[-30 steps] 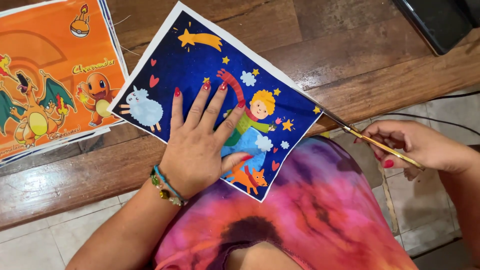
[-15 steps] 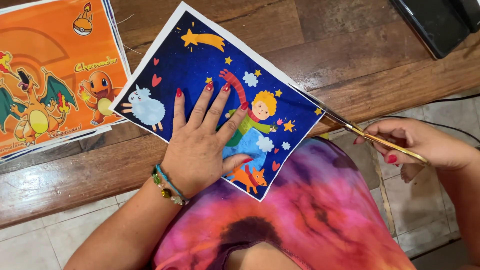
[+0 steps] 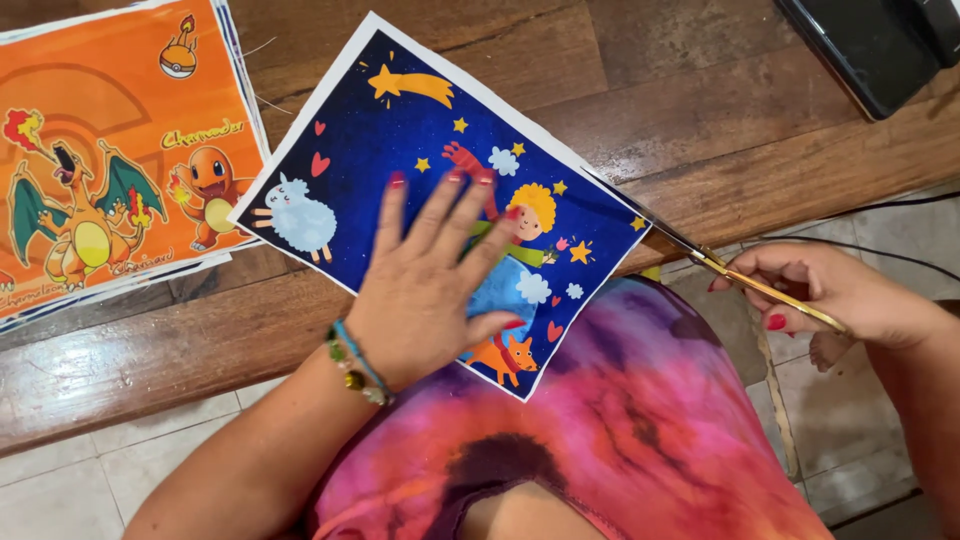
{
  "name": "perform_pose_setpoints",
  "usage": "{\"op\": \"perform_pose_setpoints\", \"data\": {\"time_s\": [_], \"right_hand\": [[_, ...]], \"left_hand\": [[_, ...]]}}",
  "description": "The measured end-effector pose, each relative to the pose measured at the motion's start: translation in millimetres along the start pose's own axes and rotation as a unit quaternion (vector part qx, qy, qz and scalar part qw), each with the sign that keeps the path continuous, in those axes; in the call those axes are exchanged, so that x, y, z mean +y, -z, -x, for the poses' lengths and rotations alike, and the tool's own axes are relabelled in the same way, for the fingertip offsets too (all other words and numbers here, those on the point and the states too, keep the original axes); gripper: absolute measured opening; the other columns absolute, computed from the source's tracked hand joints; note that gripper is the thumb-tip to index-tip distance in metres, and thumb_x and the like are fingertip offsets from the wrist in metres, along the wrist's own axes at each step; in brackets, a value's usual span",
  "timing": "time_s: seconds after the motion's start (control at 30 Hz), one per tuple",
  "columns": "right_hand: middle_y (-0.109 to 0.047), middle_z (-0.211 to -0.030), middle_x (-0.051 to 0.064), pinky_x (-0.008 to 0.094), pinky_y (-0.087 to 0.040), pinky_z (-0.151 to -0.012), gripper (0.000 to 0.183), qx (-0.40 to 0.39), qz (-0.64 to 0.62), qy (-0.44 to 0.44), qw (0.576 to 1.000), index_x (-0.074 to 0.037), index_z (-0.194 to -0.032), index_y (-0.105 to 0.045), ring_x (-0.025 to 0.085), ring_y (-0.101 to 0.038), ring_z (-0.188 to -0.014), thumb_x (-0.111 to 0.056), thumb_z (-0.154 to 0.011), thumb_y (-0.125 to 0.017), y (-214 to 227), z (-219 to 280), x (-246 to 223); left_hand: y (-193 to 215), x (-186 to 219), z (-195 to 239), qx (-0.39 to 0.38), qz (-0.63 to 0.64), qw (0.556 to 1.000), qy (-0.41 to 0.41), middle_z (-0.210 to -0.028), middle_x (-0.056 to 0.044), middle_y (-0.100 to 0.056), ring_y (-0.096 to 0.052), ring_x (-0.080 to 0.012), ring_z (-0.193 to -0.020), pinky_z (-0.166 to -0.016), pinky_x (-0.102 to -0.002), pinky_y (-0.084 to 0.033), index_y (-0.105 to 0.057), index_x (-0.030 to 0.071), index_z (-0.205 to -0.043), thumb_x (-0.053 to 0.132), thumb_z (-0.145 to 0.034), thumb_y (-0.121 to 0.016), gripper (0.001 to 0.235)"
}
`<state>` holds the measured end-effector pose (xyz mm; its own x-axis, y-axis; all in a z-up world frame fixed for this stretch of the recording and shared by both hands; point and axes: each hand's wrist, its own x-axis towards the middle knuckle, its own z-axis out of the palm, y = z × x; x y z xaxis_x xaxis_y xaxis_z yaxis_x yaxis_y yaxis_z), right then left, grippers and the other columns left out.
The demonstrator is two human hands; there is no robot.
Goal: Cutting out printed designs from a sheet with scissors and sorting them on a table
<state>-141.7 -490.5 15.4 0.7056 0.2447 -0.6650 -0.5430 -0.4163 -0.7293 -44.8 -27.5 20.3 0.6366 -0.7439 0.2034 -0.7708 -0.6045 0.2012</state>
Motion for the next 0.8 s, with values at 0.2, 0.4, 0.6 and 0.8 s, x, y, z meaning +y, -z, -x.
{"op": "perform_pose_setpoints", "data": {"time_s": [0.2, 0.4, 0.6, 0.8], "right_hand": [[-0.08, -0.112, 0.007, 0.03, -0.049, -0.08, 0.074, 0.024, 0.02, -0.016, 0.999, -0.002, -0.127, -0.077, 0.015, -0.067, -0.095, -0.022, -0.057, -0.091, -1.3, -6.7, 5.6], [-0.06, -0.077, 0.004, 0.025, -0.038, -0.064, 0.062, 0.017, 0.042, 0.017, 0.999, -0.003, -0.123, -0.079, 0.012, -0.053, -0.071, -0.023, -0.066, -0.088, -5.1, -6.2, 0.6], [-0.065, -0.085, 0.003, 0.024, -0.043, -0.067, 0.066, 0.015, 0.02, 0.019, 1.0, -0.001, -0.126, -0.079, 0.011, -0.056, -0.079, -0.022, -0.064, -0.087, -1.8, -8.7, 11.1], [-0.052, -0.072, 0.002, 0.027, -0.046, -0.061, 0.075, 0.039, 0.022, -0.022, 0.999, -0.002, -0.123, -0.082, 0.012, -0.053, -0.071, -0.032, -0.054, -0.086, -8.6, -5.4, 0.1]], "left_hand": [[-20.6, 22.5, -21.0, -0.026, 0.002, 0.994, -0.106, -0.17, -0.008, -0.027, -0.024, -0.0316, -0.157, -0.124, -0.064, -0.015, -0.045, 0.029, -0.157, 0.067, -0.092, -0.057, 0.076], [-30.4, 22.0, -20.7, -0.026, -0.01, 0.993, -0.114, -0.169, -0.008, -0.029, -0.024, -0.0303, -0.157, -0.124, -0.063, -0.017, -0.044, 0.029, -0.157, 0.063, -0.096, -0.056, 0.071], [-30.9, 22.0, -21.5, -0.034, -0.022, 0.992, -0.117, -0.169, -0.008, -0.029, -0.025, -0.0312, -0.156, -0.124, -0.065, -0.017, -0.042, 0.031, -0.158, 0.061, -0.096, -0.057, 0.071], [-31.0, 22.6, -22.0, -0.039, -0.029, 0.992, -0.118, -0.169, -0.008, -0.028, -0.025, -0.0322, -0.156, -0.124, -0.066, -0.017, -0.041, 0.031, -0.158, 0.059, -0.096, -0.057, 0.071]]}}
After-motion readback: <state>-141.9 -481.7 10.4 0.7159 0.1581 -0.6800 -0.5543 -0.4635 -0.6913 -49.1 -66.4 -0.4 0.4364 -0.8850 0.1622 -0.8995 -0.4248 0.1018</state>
